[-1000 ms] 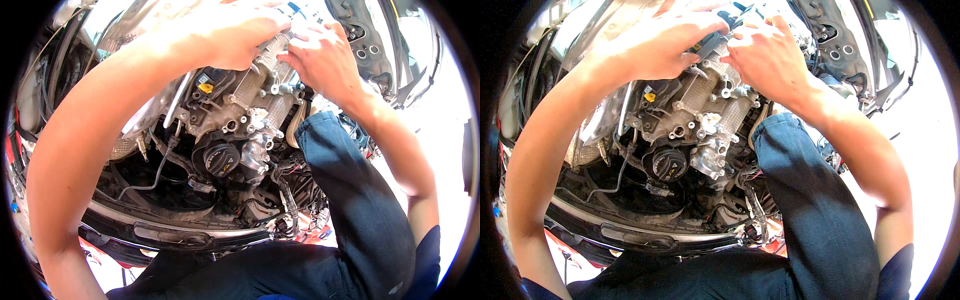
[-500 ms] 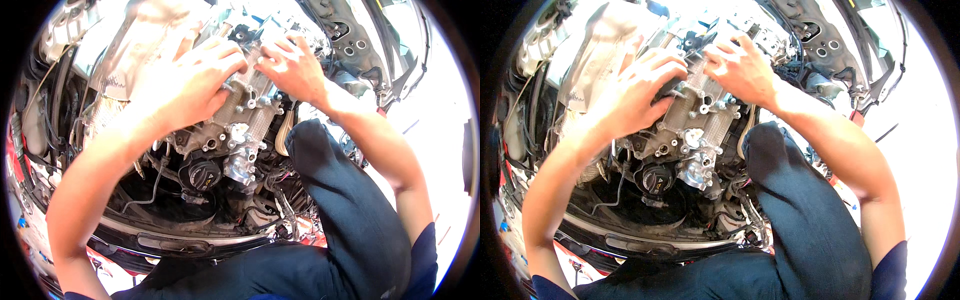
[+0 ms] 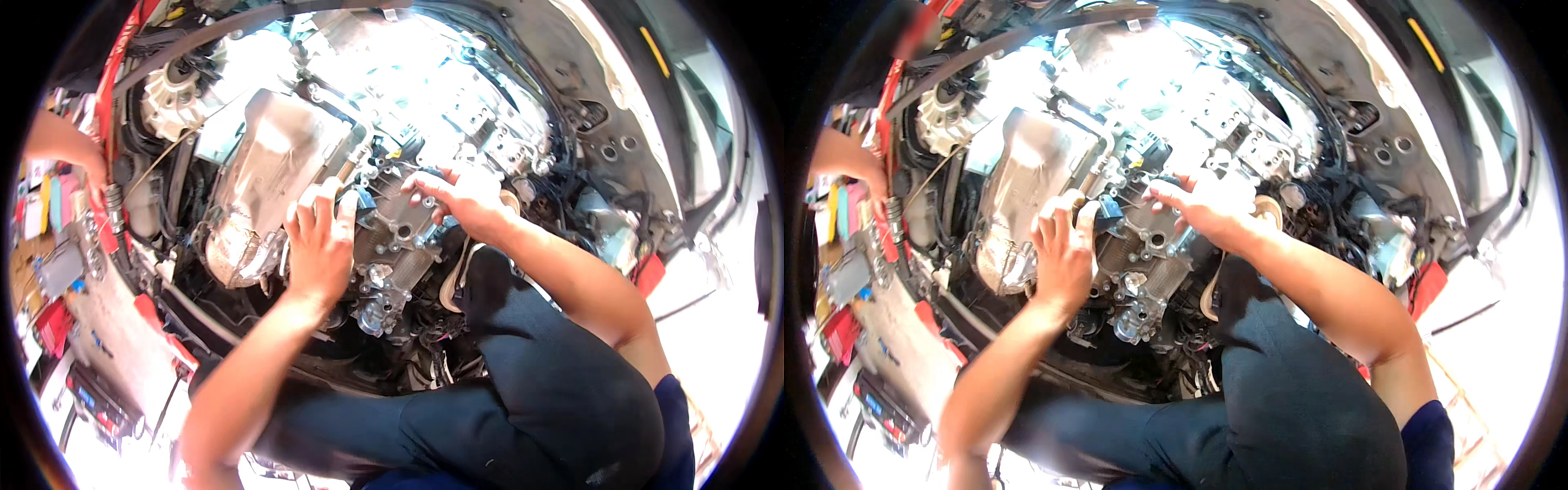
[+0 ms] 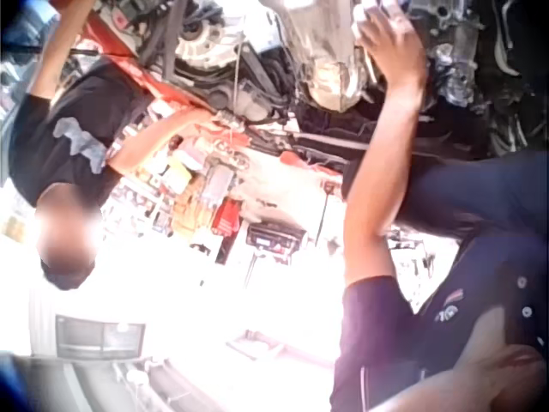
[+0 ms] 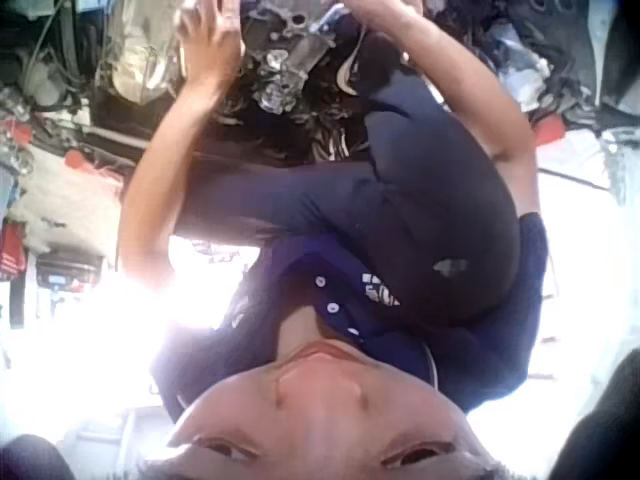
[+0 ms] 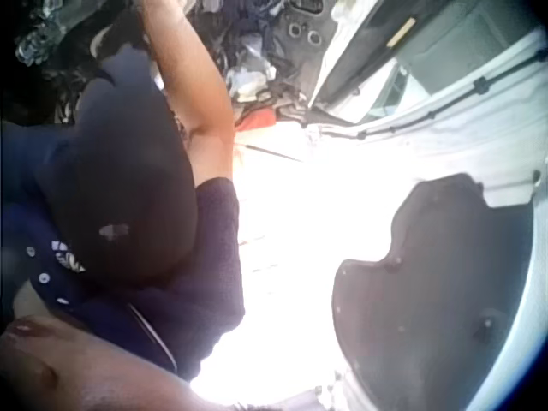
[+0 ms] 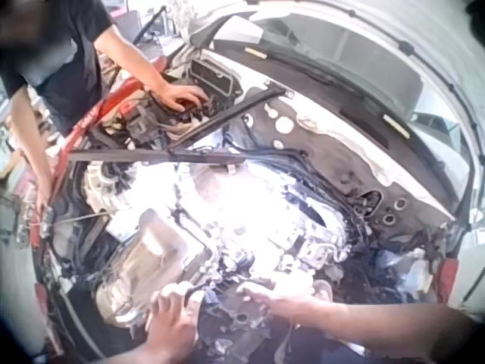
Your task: The person works on various components within a car's engine bay, connecting wires by hand, using a spray can on parts, and positioning a metal component over the engine.
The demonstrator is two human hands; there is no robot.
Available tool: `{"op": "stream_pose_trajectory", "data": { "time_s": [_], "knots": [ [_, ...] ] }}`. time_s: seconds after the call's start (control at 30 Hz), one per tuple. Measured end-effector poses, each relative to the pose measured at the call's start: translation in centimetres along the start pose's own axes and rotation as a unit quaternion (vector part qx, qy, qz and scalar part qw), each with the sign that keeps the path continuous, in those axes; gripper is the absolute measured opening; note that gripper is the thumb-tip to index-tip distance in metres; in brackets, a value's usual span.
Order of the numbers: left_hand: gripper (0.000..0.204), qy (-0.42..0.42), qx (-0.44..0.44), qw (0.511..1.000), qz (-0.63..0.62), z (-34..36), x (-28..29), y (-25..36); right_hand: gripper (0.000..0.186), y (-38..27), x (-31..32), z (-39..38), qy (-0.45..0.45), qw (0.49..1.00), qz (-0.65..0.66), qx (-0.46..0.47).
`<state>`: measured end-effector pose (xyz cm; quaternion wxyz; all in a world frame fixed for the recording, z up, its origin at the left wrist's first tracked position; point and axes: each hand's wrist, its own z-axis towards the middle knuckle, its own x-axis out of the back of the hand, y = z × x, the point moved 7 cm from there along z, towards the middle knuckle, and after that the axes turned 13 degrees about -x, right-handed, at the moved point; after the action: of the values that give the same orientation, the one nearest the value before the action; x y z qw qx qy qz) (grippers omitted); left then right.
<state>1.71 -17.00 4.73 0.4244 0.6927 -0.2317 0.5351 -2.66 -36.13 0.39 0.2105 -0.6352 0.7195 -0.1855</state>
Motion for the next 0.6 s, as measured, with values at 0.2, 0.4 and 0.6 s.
{"op": "stream_pose_trajectory", "data": {
  "time_s": [0.2,0.4,0.6],
  "knots": [
    [0.041,0.046,0.136,0.990,0.011,2.1,2.7,2.2,0.040,-3.1,-2.7,-0.4,-0.082,0.925,-0.273,0.252],
    [0.032,-0.027,0.111,0.993,0.015,2.8,2.7,1.5,0.036,-4.2,-3.9,-0.8,-0.067,0.881,-0.384,0.269],
    [0.025,-0.037,0.098,0.994,0.005,3.2,2.1,3.5,0.029,-1.2,-1.3,-1.1,-0.074,0.927,-0.225,0.292]
  ]
}}
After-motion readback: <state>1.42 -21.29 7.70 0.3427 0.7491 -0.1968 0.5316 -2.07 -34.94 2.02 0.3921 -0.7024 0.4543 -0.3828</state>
